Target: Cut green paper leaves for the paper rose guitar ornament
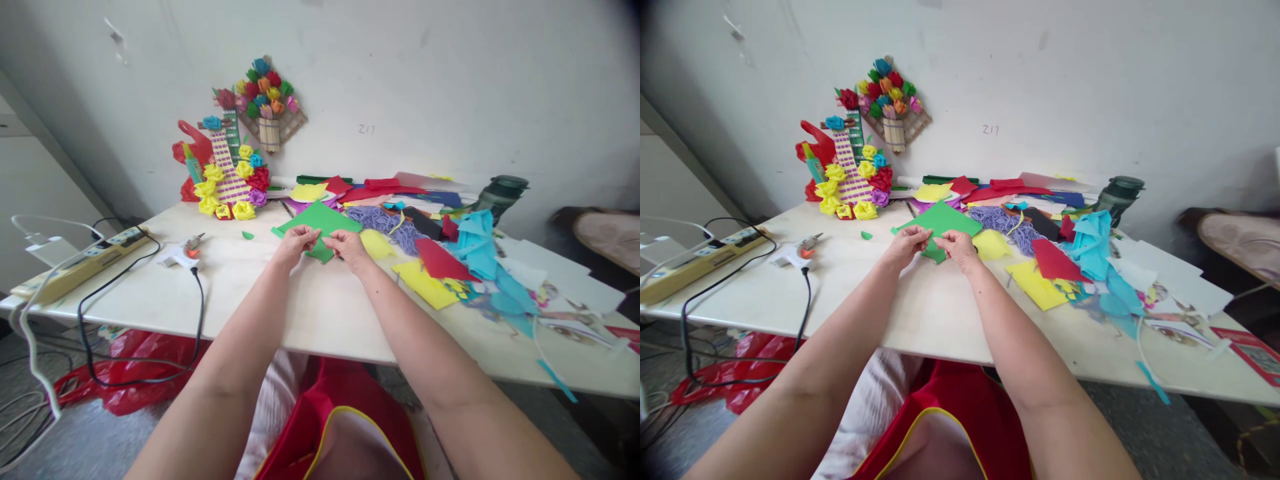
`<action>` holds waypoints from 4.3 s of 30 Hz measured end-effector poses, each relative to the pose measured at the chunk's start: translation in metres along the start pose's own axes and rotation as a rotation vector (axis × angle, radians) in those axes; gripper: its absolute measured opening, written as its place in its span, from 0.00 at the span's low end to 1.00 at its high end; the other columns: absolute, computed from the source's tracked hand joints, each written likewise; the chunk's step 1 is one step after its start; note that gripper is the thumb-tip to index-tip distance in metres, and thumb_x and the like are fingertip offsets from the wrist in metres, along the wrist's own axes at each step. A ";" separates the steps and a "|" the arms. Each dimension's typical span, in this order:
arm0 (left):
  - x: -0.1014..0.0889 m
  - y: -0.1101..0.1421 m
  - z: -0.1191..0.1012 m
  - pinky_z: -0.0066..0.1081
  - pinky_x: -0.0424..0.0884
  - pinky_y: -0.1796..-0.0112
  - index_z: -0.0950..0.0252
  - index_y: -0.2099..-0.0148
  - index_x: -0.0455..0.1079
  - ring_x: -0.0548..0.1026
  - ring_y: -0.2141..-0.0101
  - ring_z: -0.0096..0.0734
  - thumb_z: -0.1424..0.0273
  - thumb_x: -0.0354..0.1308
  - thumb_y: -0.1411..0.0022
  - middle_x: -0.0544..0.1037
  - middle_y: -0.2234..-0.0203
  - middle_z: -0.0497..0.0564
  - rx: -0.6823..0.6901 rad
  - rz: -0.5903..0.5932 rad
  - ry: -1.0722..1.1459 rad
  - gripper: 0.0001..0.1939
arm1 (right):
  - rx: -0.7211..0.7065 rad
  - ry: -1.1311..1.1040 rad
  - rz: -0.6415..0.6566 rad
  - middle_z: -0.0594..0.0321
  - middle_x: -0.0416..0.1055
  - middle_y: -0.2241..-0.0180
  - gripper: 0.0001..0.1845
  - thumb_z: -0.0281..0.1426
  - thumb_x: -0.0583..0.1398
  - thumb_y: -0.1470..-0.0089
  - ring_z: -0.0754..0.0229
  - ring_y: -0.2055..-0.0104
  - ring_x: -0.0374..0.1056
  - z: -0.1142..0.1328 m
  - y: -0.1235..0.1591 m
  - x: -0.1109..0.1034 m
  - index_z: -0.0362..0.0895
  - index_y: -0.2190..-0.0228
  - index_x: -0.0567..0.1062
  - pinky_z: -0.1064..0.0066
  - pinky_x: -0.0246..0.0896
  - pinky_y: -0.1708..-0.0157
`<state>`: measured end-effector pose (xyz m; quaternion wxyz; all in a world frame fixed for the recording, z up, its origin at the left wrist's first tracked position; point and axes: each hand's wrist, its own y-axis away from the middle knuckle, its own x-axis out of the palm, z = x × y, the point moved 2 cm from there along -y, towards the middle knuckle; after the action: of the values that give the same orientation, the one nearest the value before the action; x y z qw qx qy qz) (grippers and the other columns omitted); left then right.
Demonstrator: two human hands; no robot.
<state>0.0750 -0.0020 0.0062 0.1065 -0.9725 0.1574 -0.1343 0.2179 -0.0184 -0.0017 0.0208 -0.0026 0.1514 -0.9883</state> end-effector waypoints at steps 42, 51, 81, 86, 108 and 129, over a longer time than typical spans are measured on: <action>-0.001 -0.002 0.006 0.23 0.49 0.84 0.65 0.80 0.57 0.54 0.88 0.16 0.69 0.65 0.60 0.59 0.90 0.40 -0.028 -0.196 0.037 0.16 | 0.027 0.032 0.010 0.71 0.62 0.87 0.20 0.44 0.67 0.69 0.71 0.86 0.54 0.003 0.004 0.006 0.43 0.83 0.66 0.76 0.51 0.86; 0.001 0.000 0.006 0.23 0.48 0.84 0.65 0.79 0.58 0.54 0.87 0.15 0.64 0.66 0.57 0.57 0.90 0.40 -0.033 -0.108 0.012 0.18 | 0.066 0.019 -0.011 0.70 0.64 0.85 0.21 0.45 0.66 0.69 0.71 0.86 0.53 -0.003 0.002 0.004 0.42 0.82 0.68 0.77 0.50 0.86; 0.001 0.000 0.007 0.23 0.56 0.82 0.68 0.77 0.66 0.60 0.84 0.17 0.61 0.66 0.60 0.65 0.85 0.44 -0.092 -0.123 -0.035 0.16 | 0.074 0.136 -0.101 0.68 0.71 0.82 0.09 0.37 0.60 0.53 0.66 0.86 0.62 -0.007 -0.002 0.006 0.44 0.72 0.70 0.75 0.55 0.85; 0.000 0.000 0.008 0.24 0.54 0.81 0.67 0.78 0.66 0.59 0.85 0.18 0.63 0.66 0.60 0.62 0.88 0.43 -0.029 -0.098 -0.063 0.14 | 0.134 0.019 -0.023 0.70 0.70 0.83 0.10 0.35 0.61 0.53 0.68 0.87 0.62 0.000 0.002 0.010 0.44 0.70 0.66 0.78 0.55 0.87; 0.003 0.000 0.004 0.22 0.57 0.81 0.69 0.71 0.69 0.61 0.83 0.17 0.60 0.66 0.58 0.69 0.82 0.45 0.029 -0.064 -0.053 0.18 | -0.119 0.476 -0.189 0.64 0.74 0.79 0.06 0.33 0.62 0.56 0.60 0.76 0.70 -0.013 -0.004 0.001 0.46 0.79 0.70 0.73 0.61 0.78; 0.000 -0.003 0.007 0.24 0.65 0.78 0.69 0.71 0.67 0.65 0.83 0.19 0.61 0.66 0.56 0.71 0.82 0.46 -0.031 -0.037 0.047 0.17 | -0.219 0.386 -0.163 0.66 0.69 0.84 0.09 0.36 0.61 0.57 0.63 0.80 0.66 -0.007 -0.002 0.002 0.43 0.80 0.72 0.72 0.62 0.77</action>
<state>0.0782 0.0017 0.0003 0.0854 -0.9733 0.1441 -0.1568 0.2154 -0.0144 -0.0075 -0.0887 0.1717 0.2582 -0.9466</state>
